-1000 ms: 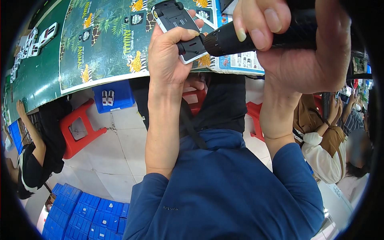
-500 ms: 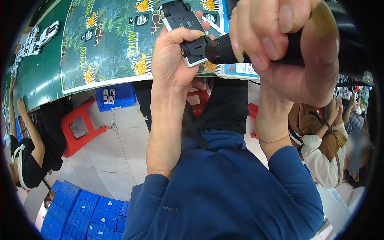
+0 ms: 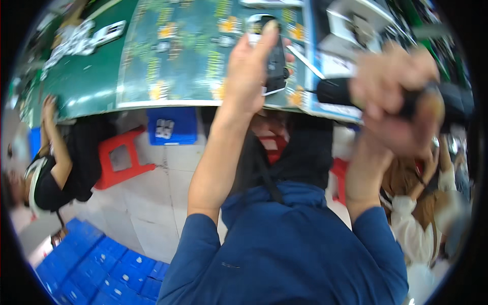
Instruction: Assembling small electronic device housings by driving screws with an electric screwdriver at a workbench.
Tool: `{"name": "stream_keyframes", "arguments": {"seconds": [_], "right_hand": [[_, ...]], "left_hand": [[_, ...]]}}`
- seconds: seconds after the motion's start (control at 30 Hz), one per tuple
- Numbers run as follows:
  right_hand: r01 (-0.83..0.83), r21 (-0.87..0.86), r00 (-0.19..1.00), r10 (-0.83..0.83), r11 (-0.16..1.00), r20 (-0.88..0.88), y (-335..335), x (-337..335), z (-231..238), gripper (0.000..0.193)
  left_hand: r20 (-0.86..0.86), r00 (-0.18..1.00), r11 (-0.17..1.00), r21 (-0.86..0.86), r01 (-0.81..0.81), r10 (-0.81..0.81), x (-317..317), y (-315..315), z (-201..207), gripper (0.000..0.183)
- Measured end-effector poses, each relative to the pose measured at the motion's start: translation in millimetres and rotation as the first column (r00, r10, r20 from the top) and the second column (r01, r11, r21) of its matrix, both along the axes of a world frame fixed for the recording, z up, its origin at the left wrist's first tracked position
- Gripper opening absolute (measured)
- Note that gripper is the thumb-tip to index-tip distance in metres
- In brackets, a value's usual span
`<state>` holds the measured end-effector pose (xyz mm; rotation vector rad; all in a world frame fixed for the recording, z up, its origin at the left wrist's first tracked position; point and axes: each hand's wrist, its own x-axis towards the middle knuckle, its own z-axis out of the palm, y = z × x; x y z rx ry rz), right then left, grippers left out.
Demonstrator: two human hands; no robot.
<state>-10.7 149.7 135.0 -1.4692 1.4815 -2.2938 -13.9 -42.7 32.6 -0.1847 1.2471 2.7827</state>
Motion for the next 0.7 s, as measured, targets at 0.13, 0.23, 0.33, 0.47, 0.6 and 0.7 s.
{"name": "stream_keyframes", "arguments": {"seconds": [0.13,0.23,0.33,0.47,0.6,0.7], "right_hand": [[0.254,-0.012,0.965,-0.253,0.967,0.075,36,25,0,0.031],[0.352,0.002,0.915,-0.345,0.936,0.209,51,26,-12,0.028],[0.328,-0.006,0.919,-0.318,0.945,0.231,63,24,-21,0.024],[0.298,-0.020,0.927,-0.285,0.954,0.243,68,20,-21,0.022],[0.335,-0.036,0.914,-0.316,0.941,0.253,79,19,-22,0.023],[0.283,-0.060,0.923,-0.255,0.957,0.287,91,21,-24,0.026]], "left_hand": [[-0.716,0.653,0.167,-0.695,-0.700,-0.246,-39,-53,-5,0.063],[-0.443,0.601,-0.258,-0.619,-0.742,-0.666,-55,-113,-4,0.075],[-0.212,0.683,-0.484,-0.563,-0.669,-0.699,-49,-186,-2,0.072],[-0.204,0.811,-0.705,-0.408,-0.579,-0.548,-9,-291,17,0.092],[-0.459,0.820,-0.628,-0.538,-0.562,-0.341,21,-280,-9,0.092],[-0.561,0.777,-0.474,-0.622,-0.623,-0.286,36,-232,-24,0.081]]}}
